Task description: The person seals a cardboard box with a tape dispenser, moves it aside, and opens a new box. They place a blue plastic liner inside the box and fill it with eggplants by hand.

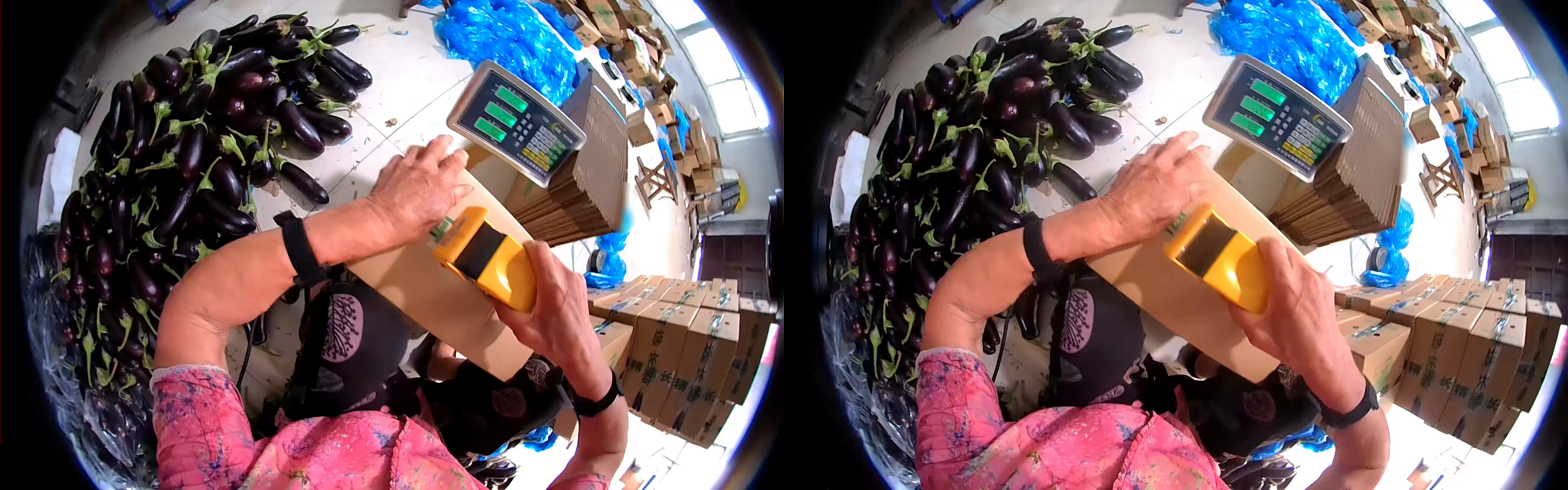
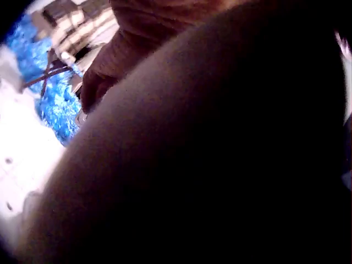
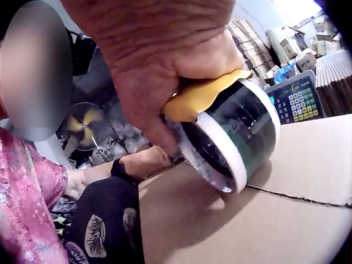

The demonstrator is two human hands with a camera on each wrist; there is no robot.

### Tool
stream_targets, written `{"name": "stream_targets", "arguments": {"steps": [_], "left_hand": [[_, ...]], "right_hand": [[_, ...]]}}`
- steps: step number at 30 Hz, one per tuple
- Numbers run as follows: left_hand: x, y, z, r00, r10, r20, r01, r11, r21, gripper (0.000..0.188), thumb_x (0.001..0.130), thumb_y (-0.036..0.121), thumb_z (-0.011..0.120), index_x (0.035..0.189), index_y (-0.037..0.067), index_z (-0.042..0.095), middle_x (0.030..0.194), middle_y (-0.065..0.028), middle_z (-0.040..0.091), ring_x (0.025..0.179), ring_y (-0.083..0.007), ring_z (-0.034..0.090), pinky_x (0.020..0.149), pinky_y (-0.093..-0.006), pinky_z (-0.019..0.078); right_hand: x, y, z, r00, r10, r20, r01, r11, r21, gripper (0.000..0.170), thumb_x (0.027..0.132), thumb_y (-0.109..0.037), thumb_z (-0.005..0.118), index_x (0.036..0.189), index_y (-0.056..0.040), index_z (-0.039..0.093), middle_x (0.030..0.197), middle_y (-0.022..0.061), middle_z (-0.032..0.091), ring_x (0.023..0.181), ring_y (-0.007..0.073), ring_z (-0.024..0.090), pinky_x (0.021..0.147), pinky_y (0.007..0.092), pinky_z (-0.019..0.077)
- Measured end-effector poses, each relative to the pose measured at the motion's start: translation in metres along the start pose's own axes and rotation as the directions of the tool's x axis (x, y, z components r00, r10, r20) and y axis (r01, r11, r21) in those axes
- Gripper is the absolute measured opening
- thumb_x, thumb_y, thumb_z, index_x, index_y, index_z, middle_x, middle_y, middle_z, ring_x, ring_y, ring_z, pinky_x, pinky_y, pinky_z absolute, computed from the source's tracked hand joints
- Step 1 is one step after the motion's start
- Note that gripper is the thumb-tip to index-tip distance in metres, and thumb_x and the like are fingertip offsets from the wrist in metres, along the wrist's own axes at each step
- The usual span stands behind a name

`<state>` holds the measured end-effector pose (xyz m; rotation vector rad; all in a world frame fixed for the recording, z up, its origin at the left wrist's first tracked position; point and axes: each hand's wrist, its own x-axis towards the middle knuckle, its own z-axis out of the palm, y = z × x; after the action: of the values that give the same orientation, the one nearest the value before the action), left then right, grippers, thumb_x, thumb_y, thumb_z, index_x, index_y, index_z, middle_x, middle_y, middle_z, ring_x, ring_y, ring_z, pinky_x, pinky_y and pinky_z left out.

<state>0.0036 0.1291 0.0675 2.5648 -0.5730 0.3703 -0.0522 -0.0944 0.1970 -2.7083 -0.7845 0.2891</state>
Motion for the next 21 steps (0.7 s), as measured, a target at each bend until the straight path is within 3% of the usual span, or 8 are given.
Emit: {"name": "stream_targets", "arguments": {"steps": [3,4,7,8,12,15,19,21], "left_hand": [[0.003,0.015,-0.016,0.987,-0.157,0.041,0.159,0.986,-0.053,0.043,0.097,0.028,0.053,0.132,0.002,0.054,0.141,-0.0215,0.047,0.115,-0.0397,0.058,0.097,-0.0459,0.0489],[0.003,0.013,-0.013,0.993,-0.112,-0.019,0.113,0.993,0.021,0.046,0.098,0.031,0.052,0.135,0.004,0.051,0.132,-0.0226,0.055,0.107,-0.0397,0.063,0.087,-0.0474,0.0533],[0.010,0.016,-0.015,0.968,-0.209,0.137,0.213,0.977,-0.011,0.051,0.099,0.042,0.049,0.136,0.008,0.050,0.108,-0.0251,0.066,0.093,-0.0431,0.068,0.080,-0.0545,0.0545],[0.012,0.017,-0.011,0.973,-0.206,0.104,0.204,0.979,0.030,0.050,0.099,0.044,0.049,0.137,0.012,0.051,0.087,-0.0231,0.070,0.082,-0.0441,0.069,0.074,-0.0546,0.0554],[0.015,0.020,-0.015,0.964,-0.214,0.155,0.198,0.974,0.111,0.047,0.099,0.036,0.050,0.139,0.013,0.047,0.080,-0.0251,0.067,0.076,-0.0462,0.066,0.070,-0.0558,0.0525],[0.016,0.020,-0.015,0.948,-0.255,0.189,0.228,0.962,0.153,0.047,0.099,0.037,0.049,0.141,0.016,0.047,0.082,-0.0264,0.067,0.079,-0.0467,0.066,0.072,-0.0564,0.0521],[0.016,0.020,-0.016,0.958,-0.221,0.180,0.203,0.973,0.112,0.046,0.099,0.038,0.048,0.141,0.017,0.047,0.083,-0.0264,0.067,0.080,-0.0478,0.065,0.073,-0.0565,0.0510],[0.015,0.021,-0.015,0.957,-0.234,0.172,0.218,0.970,0.108,0.044,0.100,0.036,0.048,0.140,0.017,0.049,0.086,-0.0252,0.068,0.083,-0.0467,0.065,0.073,-0.0550,0.0509]], "right_hand": [[-0.003,0.002,-0.011,0.998,0.019,0.058,-0.021,0.999,0.027,0.044,0.075,-0.018,0.075,0.105,-0.0022,0.047,0.090,0.0211,0.061,0.082,0.0438,0.063,0.066,0.0486,0.0514],[-0.007,0.004,-0.014,0.999,0.008,0.048,-0.009,1.000,0.017,0.044,0.074,-0.018,0.075,0.105,-0.0024,0.047,0.090,0.0211,0.061,0.082,0.0438,0.063,0.066,0.0486,0.0515],[-0.026,0.016,-0.018,0.999,-0.012,0.036,0.012,1.000,0.007,0.045,0.073,-0.018,0.075,0.106,-0.0036,0.047,0.091,0.0209,0.062,0.082,0.0431,0.064,0.067,0.0488,0.0519],[-0.032,0.020,-0.018,1.000,0.000,0.022,0.000,1.000,-0.002,0.044,0.073,-0.018,0.075,0.105,-0.0035,0.048,0.091,0.0208,0.062,0.082,0.0427,0.064,0.068,0.0488,0.0519],[-0.056,0.029,-0.021,0.995,0.099,0.016,-0.099,0.995,-0.024,0.058,0.068,-0.019,0.084,0.113,-0.0030,0.051,0.091,0.0198,0.064,0.083,0.0399,0.065,0.074,0.0451,0.0520],[-0.090,0.047,-0.034,0.980,0.195,0.029,-0.194,0.981,-0.028,0.056,0.068,-0.020,0.084,0.111,-0.0031,0.053,0.089,0.0194,0.064,0.081,0.0389,0.066,0.073,0.0441,0.0524],[-0.141,0.079,-0.025,0.986,0.164,-0.030,-0.166,0.981,-0.100,0.056,0.072,-0.029,0.082,0.113,-0.0040,0.054,0.087,0.0185,0.065,0.080,0.0379,0.067,0.072,0.0418,0.0534],[-0.158,0.089,-0.017,0.973,0.229,-0.036,-0.229,0.973,0.003,0.056,0.073,-0.029,0.082,0.115,-0.0043,0.054,0.090,0.0177,0.065,0.082,0.0368,0.067,0.074,0.0418,0.0530]]}}
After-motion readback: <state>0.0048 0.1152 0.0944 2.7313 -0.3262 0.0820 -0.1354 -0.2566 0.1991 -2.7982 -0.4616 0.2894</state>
